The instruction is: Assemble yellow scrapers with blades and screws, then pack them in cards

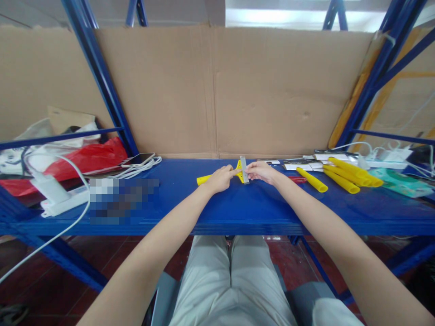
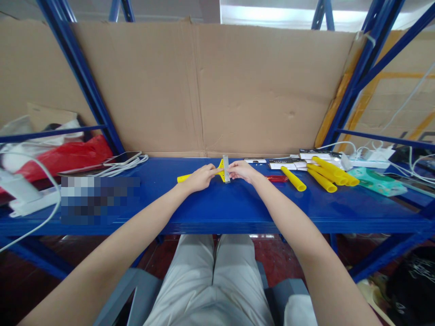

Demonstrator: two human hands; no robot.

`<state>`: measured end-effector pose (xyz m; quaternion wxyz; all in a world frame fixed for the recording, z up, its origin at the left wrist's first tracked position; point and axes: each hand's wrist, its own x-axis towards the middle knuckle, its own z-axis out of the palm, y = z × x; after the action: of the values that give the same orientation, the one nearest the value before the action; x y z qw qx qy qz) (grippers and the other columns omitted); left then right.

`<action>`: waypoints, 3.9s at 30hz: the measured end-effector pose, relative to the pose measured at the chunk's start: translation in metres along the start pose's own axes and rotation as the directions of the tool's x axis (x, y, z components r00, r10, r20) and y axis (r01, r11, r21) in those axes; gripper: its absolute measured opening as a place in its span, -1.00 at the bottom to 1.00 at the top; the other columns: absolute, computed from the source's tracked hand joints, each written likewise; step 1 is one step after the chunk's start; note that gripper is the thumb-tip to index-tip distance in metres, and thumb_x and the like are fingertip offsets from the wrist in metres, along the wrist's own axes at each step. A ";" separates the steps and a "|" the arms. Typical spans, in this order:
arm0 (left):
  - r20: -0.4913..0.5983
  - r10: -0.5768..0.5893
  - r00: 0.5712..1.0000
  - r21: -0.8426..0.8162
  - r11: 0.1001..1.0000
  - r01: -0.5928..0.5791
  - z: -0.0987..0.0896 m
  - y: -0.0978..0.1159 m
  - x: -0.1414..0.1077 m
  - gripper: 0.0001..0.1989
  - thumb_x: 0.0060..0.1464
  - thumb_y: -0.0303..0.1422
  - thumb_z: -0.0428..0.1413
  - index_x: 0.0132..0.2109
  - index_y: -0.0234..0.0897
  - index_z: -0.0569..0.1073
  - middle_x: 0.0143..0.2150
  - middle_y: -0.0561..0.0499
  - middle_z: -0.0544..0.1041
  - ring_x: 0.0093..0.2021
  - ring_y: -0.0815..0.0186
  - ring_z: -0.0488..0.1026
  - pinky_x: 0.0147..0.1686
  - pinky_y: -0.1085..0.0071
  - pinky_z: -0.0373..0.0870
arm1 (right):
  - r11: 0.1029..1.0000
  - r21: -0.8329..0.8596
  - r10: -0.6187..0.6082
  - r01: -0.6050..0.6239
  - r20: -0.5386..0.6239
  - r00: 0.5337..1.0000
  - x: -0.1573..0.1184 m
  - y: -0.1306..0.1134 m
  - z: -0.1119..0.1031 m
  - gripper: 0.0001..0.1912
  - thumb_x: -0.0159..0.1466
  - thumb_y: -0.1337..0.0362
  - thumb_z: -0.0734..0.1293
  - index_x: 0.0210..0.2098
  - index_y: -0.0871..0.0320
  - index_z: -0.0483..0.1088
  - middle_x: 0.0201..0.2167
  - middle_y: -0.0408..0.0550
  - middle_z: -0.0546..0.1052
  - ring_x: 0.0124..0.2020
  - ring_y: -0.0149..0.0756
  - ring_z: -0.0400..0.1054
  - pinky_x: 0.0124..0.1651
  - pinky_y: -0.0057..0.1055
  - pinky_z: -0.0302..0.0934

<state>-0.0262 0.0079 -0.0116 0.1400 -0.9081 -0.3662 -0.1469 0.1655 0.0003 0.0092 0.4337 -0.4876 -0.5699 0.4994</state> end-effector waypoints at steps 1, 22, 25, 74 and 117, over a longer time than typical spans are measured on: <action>-0.003 0.003 1.000 -0.003 1.000 -0.003 0.000 0.001 0.000 -0.51 0.18 -0.54 -0.17 0.22 -0.13 0.27 -0.19 -0.07 0.35 -0.18 0.27 0.32 -0.17 0.36 0.27 | 1.000 -0.002 0.000 0.000 -0.003 1.000 0.000 0.000 0.000 -0.82 0.08 0.54 0.37 -0.55 0.21 0.34 -0.71 -0.19 0.42 -0.68 -0.53 0.29 -0.54 -0.59 0.21; 0.065 0.000 0.998 0.054 0.999 -0.004 -0.010 0.010 -0.004 -0.35 0.09 -0.62 -0.15 0.29 -0.02 0.14 -0.07 -0.10 0.32 -0.08 0.22 0.32 -0.11 0.29 0.29 | 0.996 -0.088 0.005 0.000 0.056 0.998 0.004 0.003 -0.004 -0.84 0.09 0.46 0.40 -0.51 0.19 0.32 -0.74 -0.19 0.41 -0.69 -0.51 0.28 -0.58 -0.60 0.17; 0.062 -0.005 0.998 0.053 0.999 0.001 -0.010 0.011 -0.003 -0.37 0.09 -0.62 -0.16 0.27 -0.04 0.18 -0.10 -0.10 0.31 -0.10 0.23 0.32 -0.14 0.32 0.29 | 0.993 -0.117 0.013 -0.004 0.078 0.997 0.004 0.003 -0.006 -0.85 0.09 0.46 0.39 -0.52 0.20 0.33 -0.72 -0.18 0.41 -0.68 -0.52 0.28 -0.60 -0.61 0.14; 0.072 0.040 0.997 0.152 0.987 -0.050 -0.017 0.029 -0.001 -0.49 0.23 -0.46 -0.18 0.28 0.04 0.11 -0.09 -0.07 0.28 -0.14 0.24 0.37 -0.24 0.38 0.35 | 0.987 -0.071 -0.145 0.144 -0.002 0.989 0.010 0.005 -0.006 -0.70 0.04 0.23 0.43 -0.65 0.20 0.26 -0.74 -0.25 0.30 -0.69 -0.58 0.10 -0.59 -0.58 0.00; 0.041 -0.125 0.991 -0.009 0.992 0.126 -0.016 0.011 -0.001 -0.61 0.22 -0.31 -0.08 0.16 -0.02 0.35 -0.09 -0.05 0.44 -0.12 0.22 0.44 -0.15 0.37 0.34 | 0.122 -0.986 -0.144 -0.116 -0.133 0.981 0.018 0.010 -0.037 -0.75 0.23 0.26 0.22 -0.18 0.16 0.48 -0.20 0.09 0.56 -0.08 -0.15 0.38 -0.07 -0.30 0.17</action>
<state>-0.0224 -0.0061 0.0009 0.1179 -0.8868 -0.4245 -0.1393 0.2007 0.0233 0.0045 0.0596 -0.6931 -0.7160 -0.0587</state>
